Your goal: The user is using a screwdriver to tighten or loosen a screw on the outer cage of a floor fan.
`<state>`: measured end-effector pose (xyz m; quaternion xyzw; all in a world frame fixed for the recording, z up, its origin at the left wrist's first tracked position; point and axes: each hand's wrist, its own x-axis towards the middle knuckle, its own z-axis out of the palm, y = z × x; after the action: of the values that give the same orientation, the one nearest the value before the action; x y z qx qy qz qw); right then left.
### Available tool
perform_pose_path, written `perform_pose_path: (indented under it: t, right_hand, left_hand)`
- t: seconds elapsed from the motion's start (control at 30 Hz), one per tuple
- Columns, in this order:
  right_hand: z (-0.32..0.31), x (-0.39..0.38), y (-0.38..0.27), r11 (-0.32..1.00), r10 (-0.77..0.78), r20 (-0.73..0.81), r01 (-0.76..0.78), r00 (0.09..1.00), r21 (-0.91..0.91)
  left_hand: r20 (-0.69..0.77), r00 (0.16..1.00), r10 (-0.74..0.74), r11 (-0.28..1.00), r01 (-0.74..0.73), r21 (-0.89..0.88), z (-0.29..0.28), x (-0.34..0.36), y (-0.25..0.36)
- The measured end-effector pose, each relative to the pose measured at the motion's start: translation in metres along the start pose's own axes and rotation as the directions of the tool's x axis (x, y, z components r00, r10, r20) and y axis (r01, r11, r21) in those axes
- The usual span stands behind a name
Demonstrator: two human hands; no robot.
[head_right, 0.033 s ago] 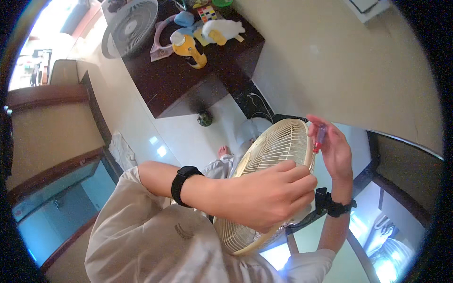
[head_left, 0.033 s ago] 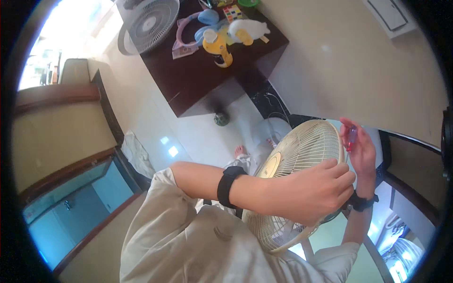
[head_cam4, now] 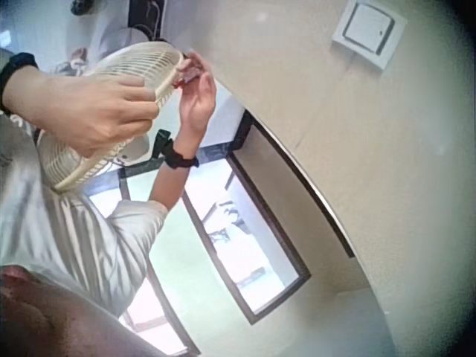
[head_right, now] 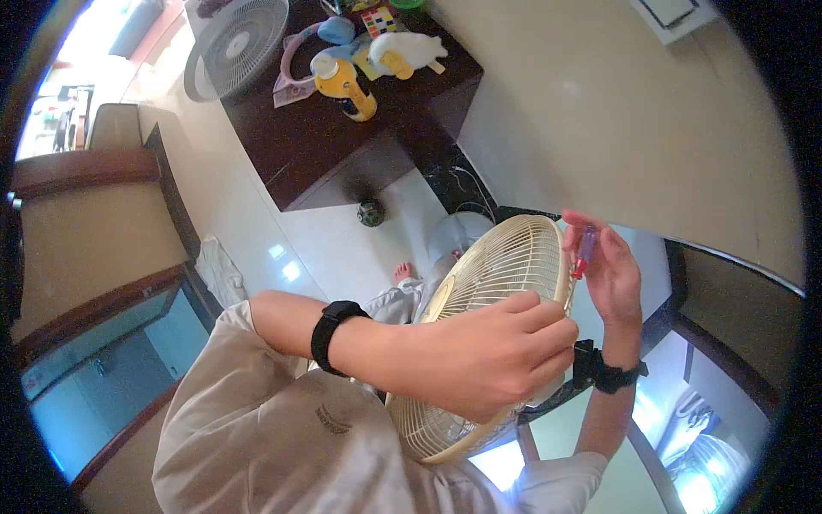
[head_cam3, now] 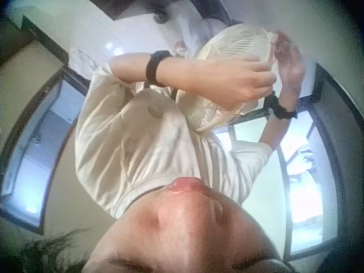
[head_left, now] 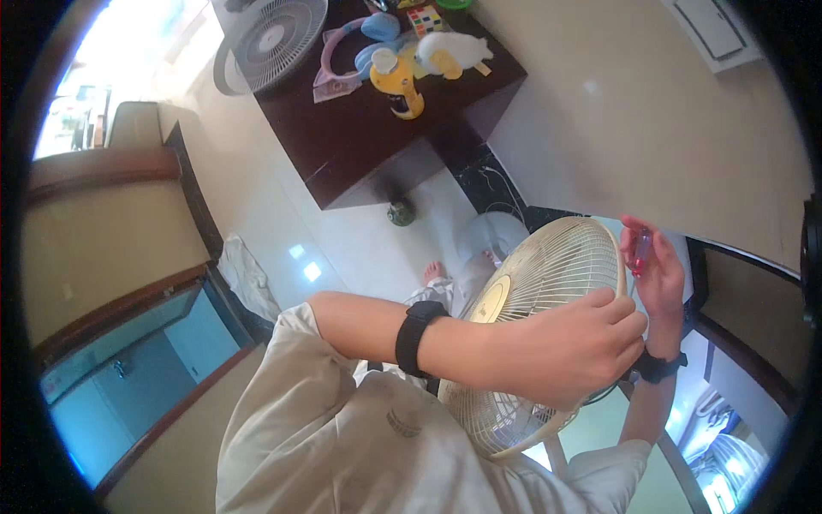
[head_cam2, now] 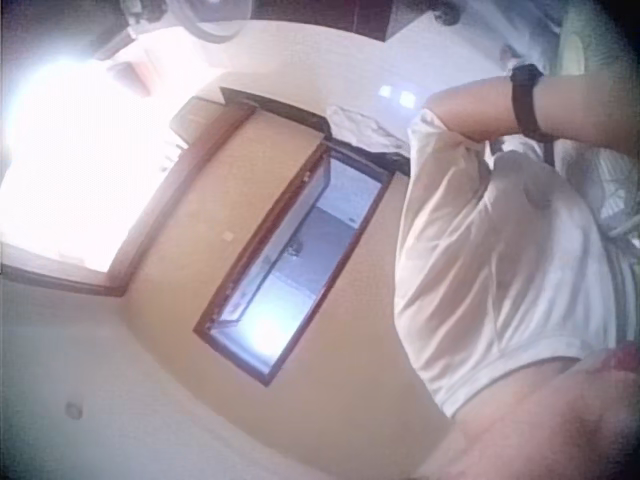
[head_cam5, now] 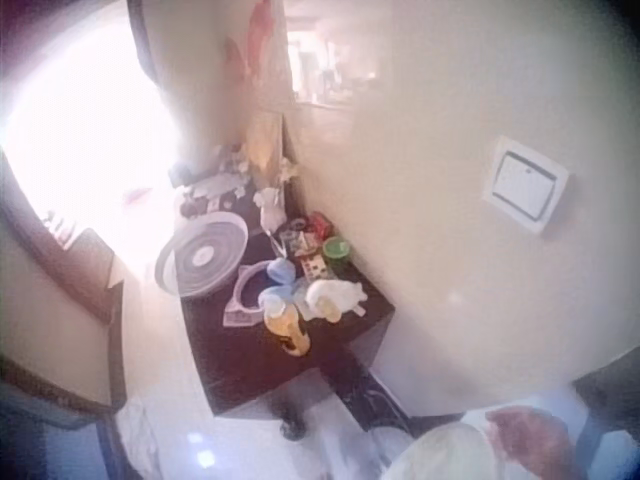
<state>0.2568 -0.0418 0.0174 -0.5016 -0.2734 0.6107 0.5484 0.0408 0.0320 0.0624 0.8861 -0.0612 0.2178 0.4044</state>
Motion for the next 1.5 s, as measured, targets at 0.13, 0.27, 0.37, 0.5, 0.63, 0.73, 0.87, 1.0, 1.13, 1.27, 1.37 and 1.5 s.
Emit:
perform_pose_path:
  t: [0.13, 0.27, 0.37, 0.5, 0.63, 0.73, 0.87, 1.0, 1.13, 1.27, 1.37, 1.5]
  right_hand:
    - [-0.021, 0.016, 0.005, 1.0, -0.014, 0.008, 0.015, 1.0, -0.016]
    - [-0.011, 0.024, -0.001, 0.994, 0.022, 0.127, -0.008, 0.992, -0.109]
    - [0.014, 0.028, -0.007, 0.998, 0.008, -0.002, -0.008, 1.0, -0.065]
    - [0.008, 0.02, -0.004, 0.996, -0.071, -0.12, 0.063, 0.99, -0.062]
    - [0.014, 0.017, -0.007, 0.997, -0.081, -0.188, 0.078, 0.979, -0.019]
    - [0.0, 0.016, 0.002, 0.981, -0.146, -0.127, 0.16, 0.981, 0.107]
    - [-0.004, 0.004, 0.001, 0.982, -0.107, -0.153, 0.129, 0.982, 0.14]
    - [0.001, -0.002, -0.005, 0.962, -0.064, -0.097, 0.087, 0.993, 0.259]
    - [-0.005, -0.008, 0.006, 0.949, -0.108, -0.084, 0.128, 0.991, 0.288]
    - [0.002, -0.012, 0.011, 0.953, -0.103, -0.11, 0.13, 0.989, 0.272]
    - [0.004, -0.007, 0.015, 0.96, -0.07, -0.138, 0.104, 0.988, 0.26]
    - [0.006, -0.005, 0.013, 0.97, -0.064, -0.087, 0.083, 0.994, 0.231]
  left_hand:
    - [-0.073, 0.997, 0.011, 1.0, -0.009, 0.029, 0.004, 0.002, -0.005]
    - [-0.128, 0.991, 0.029, 0.999, -0.032, -0.022, 0.006, 0.001, -0.004]
    - [-0.102, 0.995, 0.023, 1.0, -0.023, -0.004, 0.004, -0.002, -0.003]
    - [-0.071, 0.997, 0.018, 1.0, -0.019, -0.012, -0.002, -0.004, -0.003]
    - [-0.049, 0.999, 0.017, 1.0, -0.017, -0.006, -0.002, -0.002, -0.005]
    - [-0.06, 0.998, -0.01, 1.0, 0.009, -0.023, -0.003, -0.004, -0.005]
    - [-0.125, 0.992, -0.016, 0.995, 0.003, -0.102, 0.002, -0.003, -0.012]
    - [-0.161, 0.987, -0.027, 0.969, -0.014, -0.248, 0.006, -0.007, -0.015]
    - [-0.125, 0.991, -0.049, 0.983, 0.025, -0.181, 0.005, -0.009, -0.007]
    - [-0.141, 0.988, -0.057, 0.988, 0.036, -0.153, 0.008, -0.011, 0.001]
    - [-0.118, 0.991, -0.059, 0.989, 0.043, -0.141, 0.005, -0.01, 0.001]
    - [-0.034, 0.998, -0.058, 0.995, 0.055, -0.083, 0.004, 0.002, 0.012]
